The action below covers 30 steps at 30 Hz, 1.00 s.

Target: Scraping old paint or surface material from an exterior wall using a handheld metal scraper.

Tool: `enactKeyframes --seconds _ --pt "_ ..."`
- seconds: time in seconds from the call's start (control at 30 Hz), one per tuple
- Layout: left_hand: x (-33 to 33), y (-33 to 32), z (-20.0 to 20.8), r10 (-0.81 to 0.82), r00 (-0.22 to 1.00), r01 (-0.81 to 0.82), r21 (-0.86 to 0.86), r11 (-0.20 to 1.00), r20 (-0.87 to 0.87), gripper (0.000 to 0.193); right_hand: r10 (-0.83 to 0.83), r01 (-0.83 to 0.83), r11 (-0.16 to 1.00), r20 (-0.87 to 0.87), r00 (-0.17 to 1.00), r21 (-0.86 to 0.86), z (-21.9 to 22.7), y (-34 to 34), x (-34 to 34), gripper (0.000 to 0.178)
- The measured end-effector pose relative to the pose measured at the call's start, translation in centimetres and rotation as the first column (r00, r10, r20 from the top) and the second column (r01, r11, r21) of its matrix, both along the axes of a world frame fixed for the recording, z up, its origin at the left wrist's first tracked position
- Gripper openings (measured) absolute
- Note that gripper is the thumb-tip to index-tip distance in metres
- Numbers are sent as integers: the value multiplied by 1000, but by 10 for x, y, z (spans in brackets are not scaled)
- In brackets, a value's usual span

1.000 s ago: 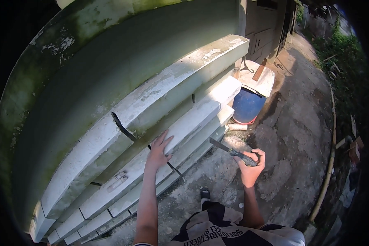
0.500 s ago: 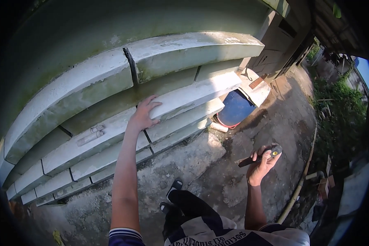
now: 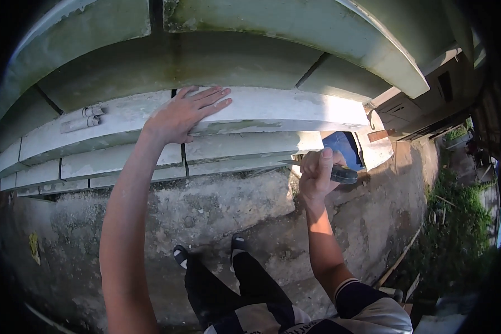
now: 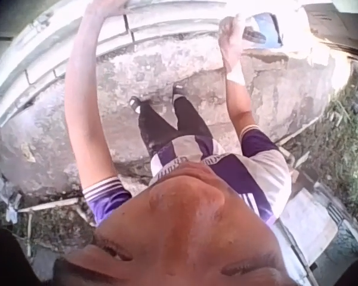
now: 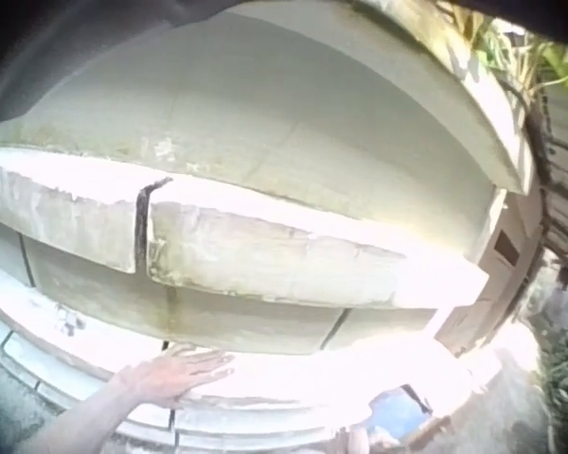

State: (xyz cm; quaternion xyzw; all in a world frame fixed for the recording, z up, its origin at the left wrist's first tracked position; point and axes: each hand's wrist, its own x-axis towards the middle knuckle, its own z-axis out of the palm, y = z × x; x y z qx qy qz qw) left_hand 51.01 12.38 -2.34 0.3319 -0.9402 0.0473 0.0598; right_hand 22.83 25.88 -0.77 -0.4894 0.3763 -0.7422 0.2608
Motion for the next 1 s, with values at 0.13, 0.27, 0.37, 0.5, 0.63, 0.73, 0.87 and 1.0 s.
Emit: enactKeyframes --seconds 0.13,0.27,0.37,0.5,0.63,0.73,0.87,1.0 --pt "9 1 2 74 997 -74 3 997 27 135 184 -202 912 -86 979 -356 42 -30 2 39" --pt "8 4 -1 98 995 -99 27 995 30 134 239 -217 895 10 971 -389 32 -52 6 41" --pt "-5 -1 -5 89 996 -89 -3 996 24 135 -75 67 980 -35 997 -189 -25 -103 13 43" --pt "4 2 -3 102 995 -103 20 995 16 137 107 -97 942 14 994 -321 -22 -73 4 42" --pt "-1 -1 -4 96 995 -96 1 995 3 138 8 -12 945 -13 1000 -326 -16 -81 2 40" --pt "3 0 -6 98 995 -98 15 995 -3 138 56 -59 932 -16 998 -358 -21 -77 -6 39" --pt "-2 -1 -6 80 996 -79 17 997 -26 137 54 -67 918 -42 998 -391 -26 -84 -1 37" --pt "0 -2 -4 93 995 -93 18 996 -25 137 35 -59 890 -62 997 -452 -25 -75 -13 39"
